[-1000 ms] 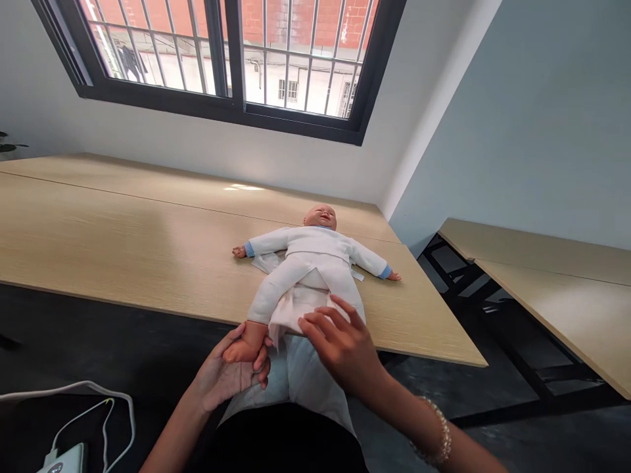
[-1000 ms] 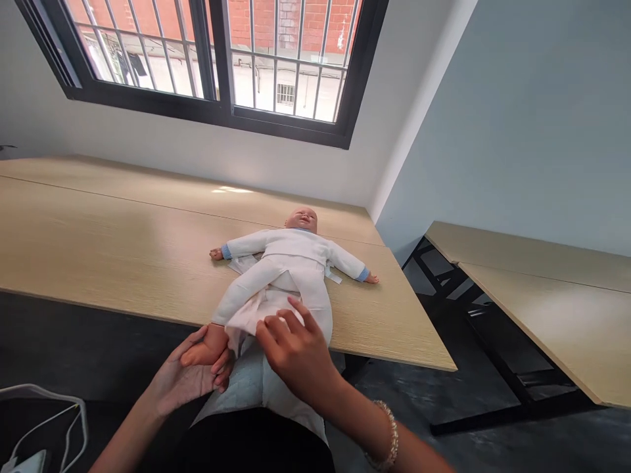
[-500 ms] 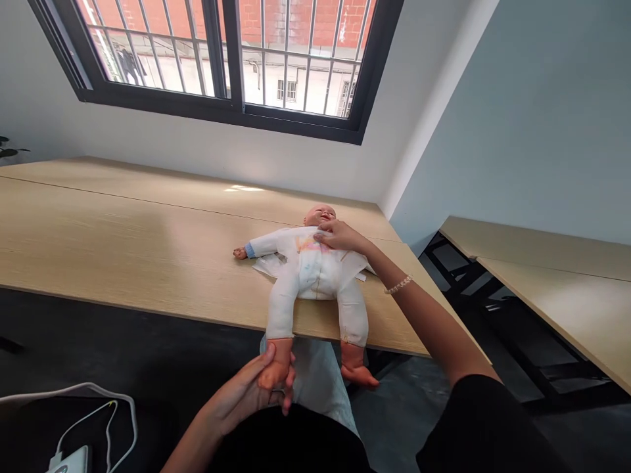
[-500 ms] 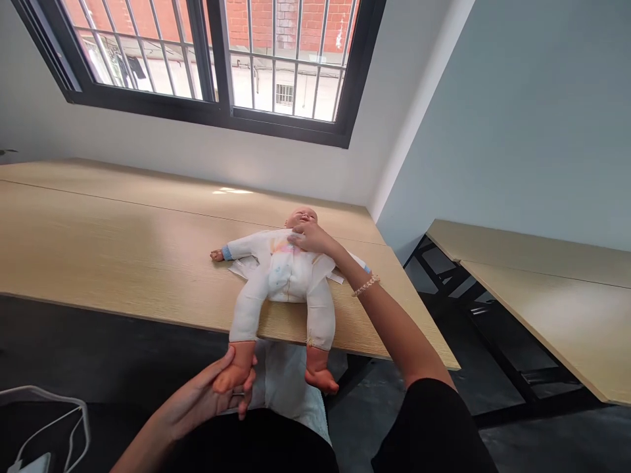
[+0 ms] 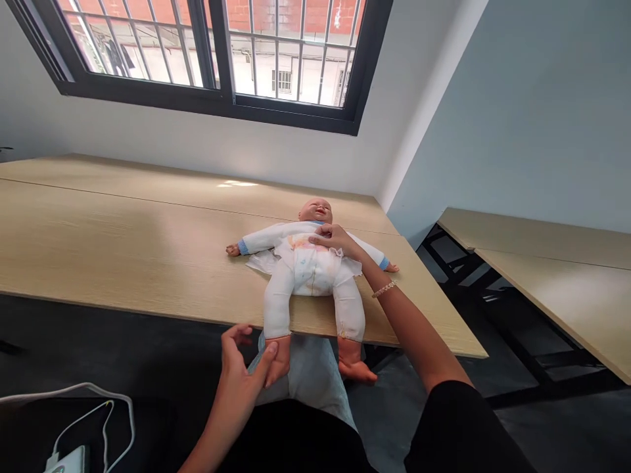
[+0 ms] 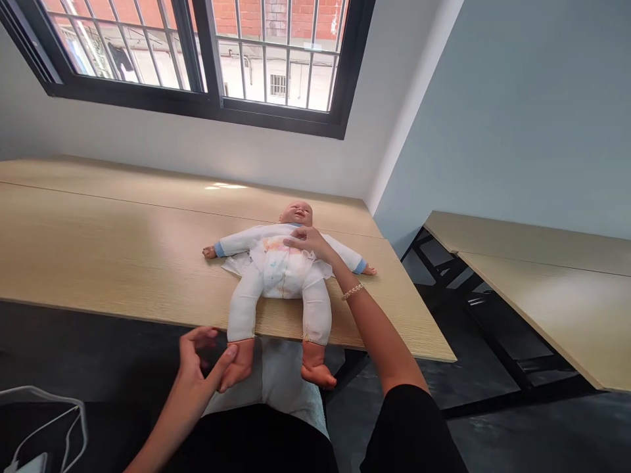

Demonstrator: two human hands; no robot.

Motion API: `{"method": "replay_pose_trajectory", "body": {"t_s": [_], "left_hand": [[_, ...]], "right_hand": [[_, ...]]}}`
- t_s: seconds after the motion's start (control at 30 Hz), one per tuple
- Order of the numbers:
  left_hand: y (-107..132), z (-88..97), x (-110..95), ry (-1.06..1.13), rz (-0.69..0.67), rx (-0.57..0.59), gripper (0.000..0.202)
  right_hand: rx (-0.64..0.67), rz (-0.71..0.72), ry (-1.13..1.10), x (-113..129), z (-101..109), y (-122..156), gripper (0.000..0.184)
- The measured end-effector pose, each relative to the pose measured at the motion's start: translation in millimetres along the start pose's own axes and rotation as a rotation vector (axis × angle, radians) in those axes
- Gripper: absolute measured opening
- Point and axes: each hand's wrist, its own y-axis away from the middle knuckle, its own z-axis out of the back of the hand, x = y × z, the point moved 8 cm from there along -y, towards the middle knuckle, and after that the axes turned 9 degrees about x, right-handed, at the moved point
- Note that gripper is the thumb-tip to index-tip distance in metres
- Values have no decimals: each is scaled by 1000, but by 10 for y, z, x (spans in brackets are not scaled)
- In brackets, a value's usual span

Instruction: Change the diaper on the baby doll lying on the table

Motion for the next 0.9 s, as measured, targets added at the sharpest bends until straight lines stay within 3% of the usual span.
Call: {"method": "replay_pose_trajectory", "body": {"t_s": [0.07, 0.13, 0.2, 0.27, 0.4, 0.53, 0.67, 0.8, 0.9], "left_hand": [[33, 3, -388, -105, -207, -2, 45], [-1, -277, -788, -152, -398, 254, 28], [-65, -717, -1079, -246, -543, 614, 24], [-191, -1132, -1211, -432, -679, 866, 25], [-616, -1735, -1130, -826, -893, 1071, 37], [-1033, -1948, -1037, -1031, -928, 1063, 44], [-1356, -1978, -1067, -1026, -813, 1061, 38], [-1601, -2034, -1068, -1014, -704, 1065, 38], [-1689, -2066, -1048, -1014, -672, 1058, 39]], "right_hand": [[-7, -4, 2, -25, -2, -40, 49], [-38, -7, 2, -51, 16, -82, 49], [-60, -18, 3, -77, 24, -122, 51], [-79, -24, 5, -90, 26, -155, 53], [-136, -13, 16, -106, 95, -173, 57], [-285, -15, 29, -188, 380, 10, 60], [-392, -51, 45, -317, 629, 445, 53], [-383, -174, 154, -482, 558, 921, 36], [-315, -337, 444, -621, 375, 1158, 24]]}}
